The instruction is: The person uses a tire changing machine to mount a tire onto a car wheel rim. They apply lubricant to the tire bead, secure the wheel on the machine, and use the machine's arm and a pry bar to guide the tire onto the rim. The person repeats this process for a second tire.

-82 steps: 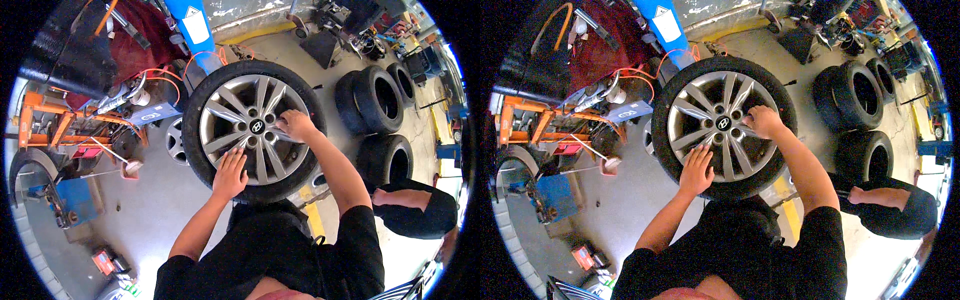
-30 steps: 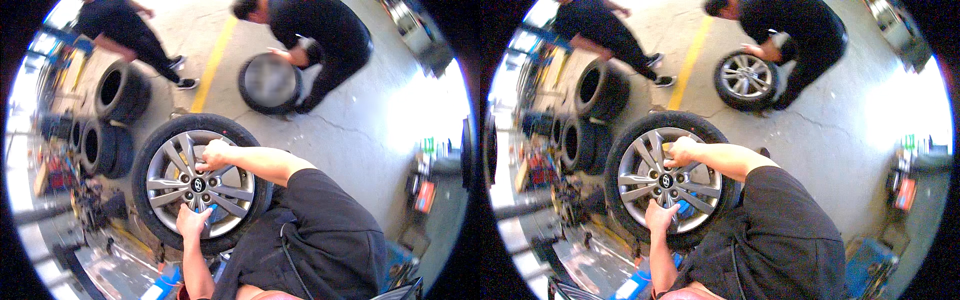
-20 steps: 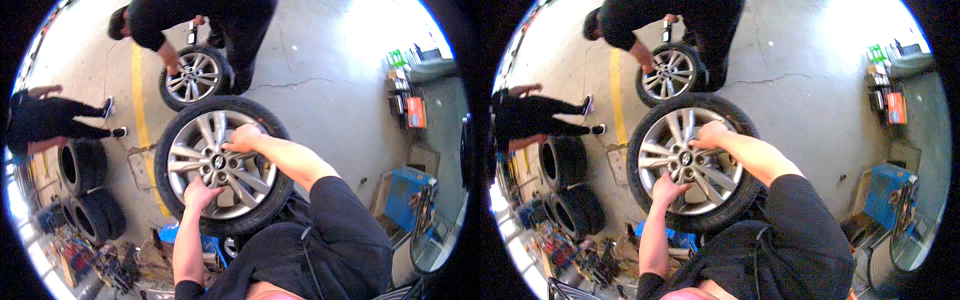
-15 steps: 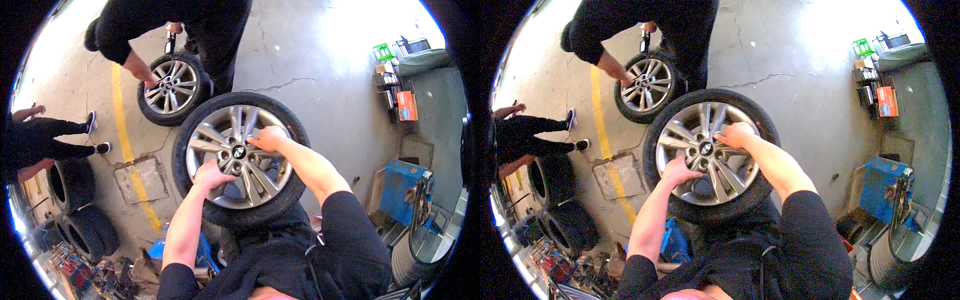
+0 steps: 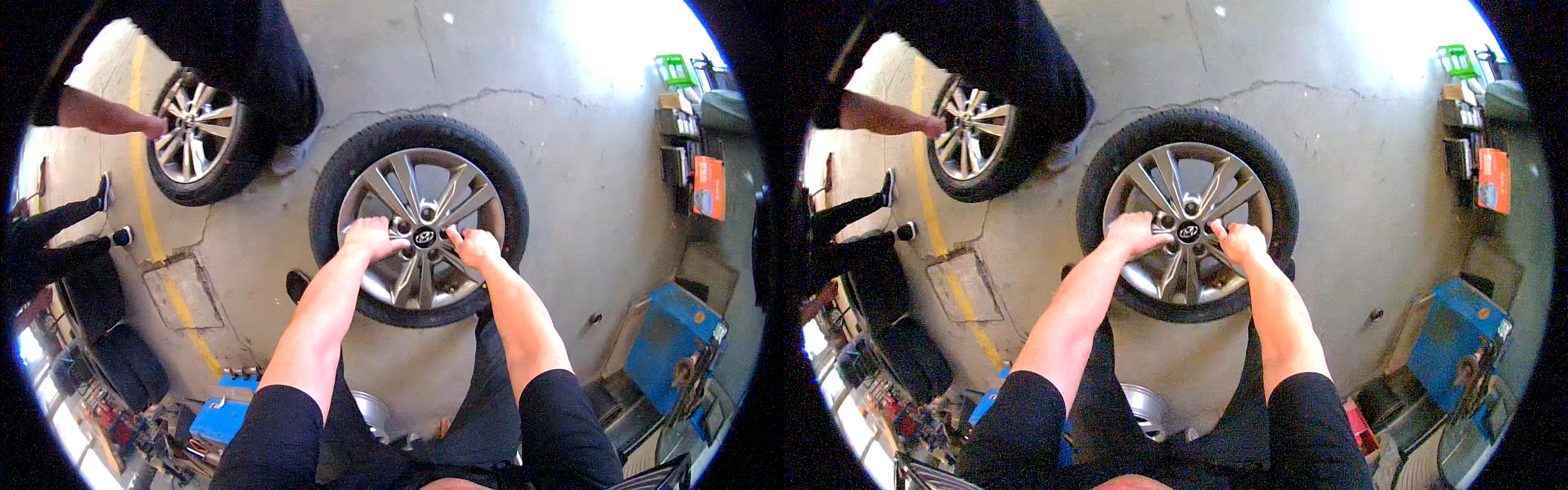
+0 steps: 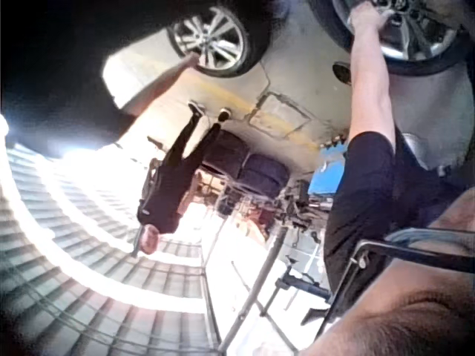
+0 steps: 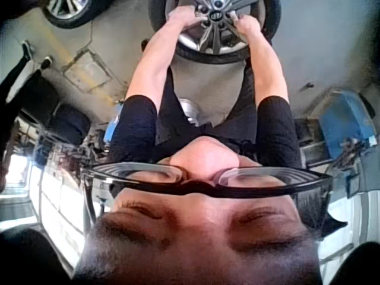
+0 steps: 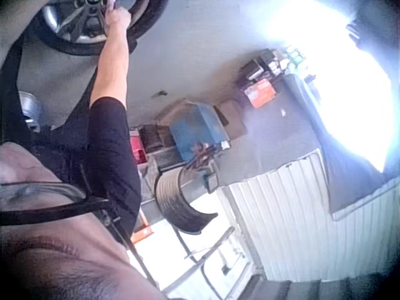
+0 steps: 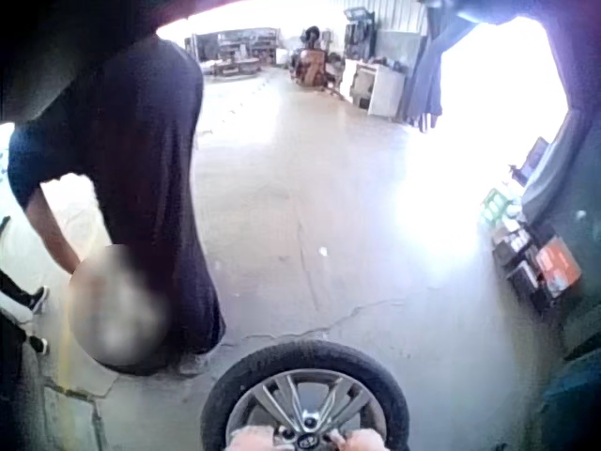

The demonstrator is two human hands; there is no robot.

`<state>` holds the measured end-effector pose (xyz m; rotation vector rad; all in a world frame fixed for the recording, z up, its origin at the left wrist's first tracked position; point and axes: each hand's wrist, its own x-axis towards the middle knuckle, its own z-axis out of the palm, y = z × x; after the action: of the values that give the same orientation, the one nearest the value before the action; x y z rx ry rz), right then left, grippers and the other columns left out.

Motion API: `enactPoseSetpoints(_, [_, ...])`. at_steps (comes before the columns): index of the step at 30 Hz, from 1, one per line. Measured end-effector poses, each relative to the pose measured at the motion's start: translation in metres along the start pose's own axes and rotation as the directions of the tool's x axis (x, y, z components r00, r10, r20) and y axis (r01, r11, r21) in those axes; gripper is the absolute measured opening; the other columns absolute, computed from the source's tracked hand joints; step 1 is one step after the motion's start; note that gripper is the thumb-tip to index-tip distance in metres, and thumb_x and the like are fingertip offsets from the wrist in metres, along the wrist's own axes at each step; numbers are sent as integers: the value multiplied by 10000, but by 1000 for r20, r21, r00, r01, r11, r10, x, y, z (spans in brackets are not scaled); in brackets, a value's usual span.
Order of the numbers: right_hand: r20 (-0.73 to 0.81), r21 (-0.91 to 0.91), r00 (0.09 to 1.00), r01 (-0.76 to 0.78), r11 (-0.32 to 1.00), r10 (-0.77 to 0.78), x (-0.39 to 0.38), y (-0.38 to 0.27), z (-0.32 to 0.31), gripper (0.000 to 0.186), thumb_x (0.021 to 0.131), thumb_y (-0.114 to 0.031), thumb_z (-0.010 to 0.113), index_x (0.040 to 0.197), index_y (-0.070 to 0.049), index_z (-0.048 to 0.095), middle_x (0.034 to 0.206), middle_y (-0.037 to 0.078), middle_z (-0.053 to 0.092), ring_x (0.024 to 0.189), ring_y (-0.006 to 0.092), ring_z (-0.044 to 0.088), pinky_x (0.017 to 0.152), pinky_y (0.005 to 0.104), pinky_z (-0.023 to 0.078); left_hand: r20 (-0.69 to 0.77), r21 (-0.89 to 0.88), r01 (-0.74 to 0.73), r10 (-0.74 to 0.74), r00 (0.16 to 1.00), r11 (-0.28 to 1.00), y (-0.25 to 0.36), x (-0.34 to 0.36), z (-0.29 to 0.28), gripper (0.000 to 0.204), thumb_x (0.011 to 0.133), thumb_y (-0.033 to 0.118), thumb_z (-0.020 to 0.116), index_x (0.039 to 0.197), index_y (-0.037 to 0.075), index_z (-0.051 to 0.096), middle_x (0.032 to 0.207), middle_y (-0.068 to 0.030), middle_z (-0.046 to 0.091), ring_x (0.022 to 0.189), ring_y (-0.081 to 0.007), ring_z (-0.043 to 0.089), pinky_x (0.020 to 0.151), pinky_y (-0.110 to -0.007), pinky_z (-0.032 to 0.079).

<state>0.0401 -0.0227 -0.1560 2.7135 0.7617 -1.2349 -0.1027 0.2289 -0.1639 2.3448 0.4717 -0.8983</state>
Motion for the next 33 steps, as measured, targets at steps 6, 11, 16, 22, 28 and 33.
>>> enactPoseSetpoints(6, [-15, 36, 999, -44, 998, 44, 59, 37, 45, 768, 1078, -669, 368, 1064, 5, 736, 1099, 288, 747, 1099, 476, 693, 1005, 565, 517, 13, 106, -79, 78, 997, 991, 0, 71, 19, 777, 887, 704, 696, 1190, -11, 675, 1201, -237, 734, 1178, -381, 691, 1069, -491, 520])
enactPoseSetpoints(11, [2, 67, 999, 36, 997, -37, 59, 31, 35, 613, 1071, -551, 512, 1289, 3, 658, 1296, 276, 684, 1219, 445, 646, 1070, 525, 499, -30, 62, -68, 70, 997, 996, -14, 68, 27, 657, 961, 511, 681, 1344, -17, 601, 1424, -237, 626, 1365, -374, 578, 1294, -475, 305])
enactPoseSetpoints(16, [-59, -115, 981, 176, 978, -184, 5, 23, 63, 541, 1043, -496, 584, 1291, -21, 661, 1261, 226, 685, 1197, 385, 647, 1049, 482, 502, -230, -185, -2, -41, 972, 983, -39, -101, 78, 575, 974, 345, 663, 1423, -6, 587, 1621, -251, 438, 1454, -418, 486, 1264, -479, 353])
enactPoseSetpoints(22, [389, -431, 870, 462, 775, -302, -127, -66, 57, 468, 1030, -482, 614, 1145, -45, 736, 1082, 177, 748, 1054, 331, 710, 949, 453, 544, -1, -657, 380, -506, 863, 651, -119, -447, 143, 599, 954, 350, 708, 1418, -8, 589, 1662, -247, 396, 1459, -405, 487, 1220, -471, 416])
enactPoseSetpoints(28, [616, -485, 729, 650, 585, -299, -233, -285, 21, 423, 1009, -463, 642, 1057, -67, 786, 991, 146, 794, 983, 298, 757, 890, 446, 578, -96, -824, 456, -875, 474, 337, -164, -708, 185, 565, 965, 363, 680, 1404, 16, 596, 1542, -226, 531, 1378, -404, 554, 1175, -481, 445])
enactPoseSetpoints(33, [659, -537, 548, 823, 187, -515, -285, -573, 46, 347, 981, -386, 638, 1048, -74, 773, 1066, 143, 784, 1032, 315, 744, 908, 454, 584, 257, -916, 389, -891, 375, -101, -141, -829, 226, 547, 970, 365, 656, 1413, 47, 605, 1425, -202, 634, 1339, -393, 585, 1131, -495, 480])
